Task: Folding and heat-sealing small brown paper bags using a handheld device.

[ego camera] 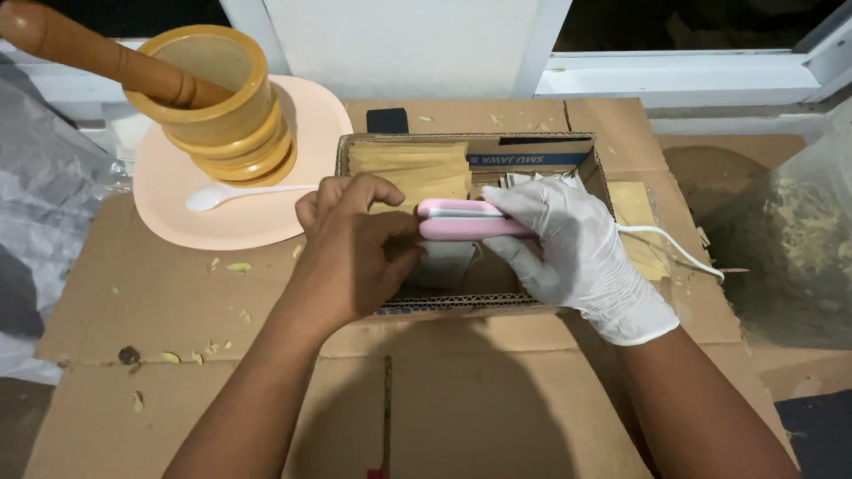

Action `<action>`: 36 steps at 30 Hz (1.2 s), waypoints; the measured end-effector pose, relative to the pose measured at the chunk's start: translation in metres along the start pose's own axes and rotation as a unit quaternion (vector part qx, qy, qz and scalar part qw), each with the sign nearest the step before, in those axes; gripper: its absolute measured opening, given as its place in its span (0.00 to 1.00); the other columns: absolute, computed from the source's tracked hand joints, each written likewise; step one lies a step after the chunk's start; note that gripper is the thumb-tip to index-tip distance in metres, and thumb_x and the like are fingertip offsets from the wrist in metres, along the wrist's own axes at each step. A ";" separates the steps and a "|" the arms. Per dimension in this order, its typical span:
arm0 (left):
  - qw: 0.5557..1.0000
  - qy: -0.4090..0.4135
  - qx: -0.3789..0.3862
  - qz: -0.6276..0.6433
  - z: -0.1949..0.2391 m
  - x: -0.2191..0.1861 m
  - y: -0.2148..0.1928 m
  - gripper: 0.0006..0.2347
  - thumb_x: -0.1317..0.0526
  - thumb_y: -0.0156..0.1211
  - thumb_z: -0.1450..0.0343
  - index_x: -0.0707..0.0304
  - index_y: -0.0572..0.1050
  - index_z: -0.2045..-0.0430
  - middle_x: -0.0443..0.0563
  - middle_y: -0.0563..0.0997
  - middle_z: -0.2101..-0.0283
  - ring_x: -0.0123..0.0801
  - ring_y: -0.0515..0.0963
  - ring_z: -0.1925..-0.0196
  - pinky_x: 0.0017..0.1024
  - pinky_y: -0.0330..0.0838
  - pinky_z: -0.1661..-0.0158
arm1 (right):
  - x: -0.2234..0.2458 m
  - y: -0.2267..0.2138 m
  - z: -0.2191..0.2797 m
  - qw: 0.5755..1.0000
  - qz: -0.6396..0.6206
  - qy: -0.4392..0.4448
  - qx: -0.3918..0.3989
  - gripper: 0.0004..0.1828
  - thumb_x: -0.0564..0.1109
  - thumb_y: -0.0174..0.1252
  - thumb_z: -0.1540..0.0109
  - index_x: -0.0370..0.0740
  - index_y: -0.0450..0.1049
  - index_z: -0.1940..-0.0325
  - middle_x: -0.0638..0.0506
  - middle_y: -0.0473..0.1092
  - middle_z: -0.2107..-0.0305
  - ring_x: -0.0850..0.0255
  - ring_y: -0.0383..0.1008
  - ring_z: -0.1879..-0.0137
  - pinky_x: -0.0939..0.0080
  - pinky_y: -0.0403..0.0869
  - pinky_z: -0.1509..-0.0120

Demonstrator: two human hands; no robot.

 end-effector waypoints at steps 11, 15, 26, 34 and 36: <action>0.998 -0.045 -0.029 0.034 0.002 0.003 -0.001 0.02 0.61 0.63 0.34 0.46 0.80 0.75 0.34 0.75 0.61 0.39 0.66 0.55 0.39 0.47 0.60 | 0.001 -0.001 0.000 0.999 0.024 0.031 0.023 0.22 0.50 0.62 0.39 0.36 0.75 0.45 0.44 0.76 0.59 0.44 0.76 0.54 0.47 0.70 0.47; 0.995 -0.092 -0.041 0.016 0.004 0.011 0.002 0.02 0.60 0.64 0.34 0.43 0.78 0.74 0.33 0.77 0.63 0.41 0.66 0.53 0.41 0.49 0.56 | -0.002 -0.002 0.003 1.000 -0.013 0.016 -0.009 0.23 0.49 0.63 0.39 0.38 0.72 0.42 0.43 0.76 0.56 0.46 0.77 0.55 0.47 0.73 0.47; 0.993 -0.081 -0.059 0.063 0.007 0.016 0.003 0.04 0.58 0.65 0.33 0.44 0.79 0.68 0.40 0.76 0.63 0.40 0.70 0.50 0.42 0.49 0.46 | -0.006 -0.003 0.000 0.993 -0.065 0.102 0.008 0.20 0.45 0.67 0.43 0.40 0.78 0.47 0.45 0.76 0.65 0.43 0.76 0.58 0.48 0.74 0.51; 0.991 -0.086 -0.064 0.079 0.008 0.012 -0.002 0.09 0.56 0.72 0.38 0.47 0.80 0.68 0.43 0.76 0.59 0.45 0.68 0.46 0.44 0.48 0.46 | -0.001 -0.008 -0.005 0.987 -0.113 0.113 -0.029 0.20 0.45 0.66 0.41 0.35 0.78 0.46 0.44 0.77 0.63 0.46 0.77 0.57 0.53 0.74 0.48; 0.992 -0.096 -0.059 0.052 0.009 0.015 0.001 0.05 0.57 0.71 0.37 0.48 0.81 0.73 0.44 0.76 0.57 0.46 0.67 0.46 0.45 0.48 0.47 | 0.000 -0.010 -0.006 0.991 -0.087 0.101 -0.013 0.20 0.45 0.66 0.40 0.37 0.77 0.45 0.44 0.77 0.62 0.45 0.77 0.55 0.51 0.74 0.48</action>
Point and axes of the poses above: each hand's wrist, its own z-axis away from the middle knuckle, its own y-axis out of the palm, x = y × z, the point moved 4 cm from there along -z, towards the middle knuckle
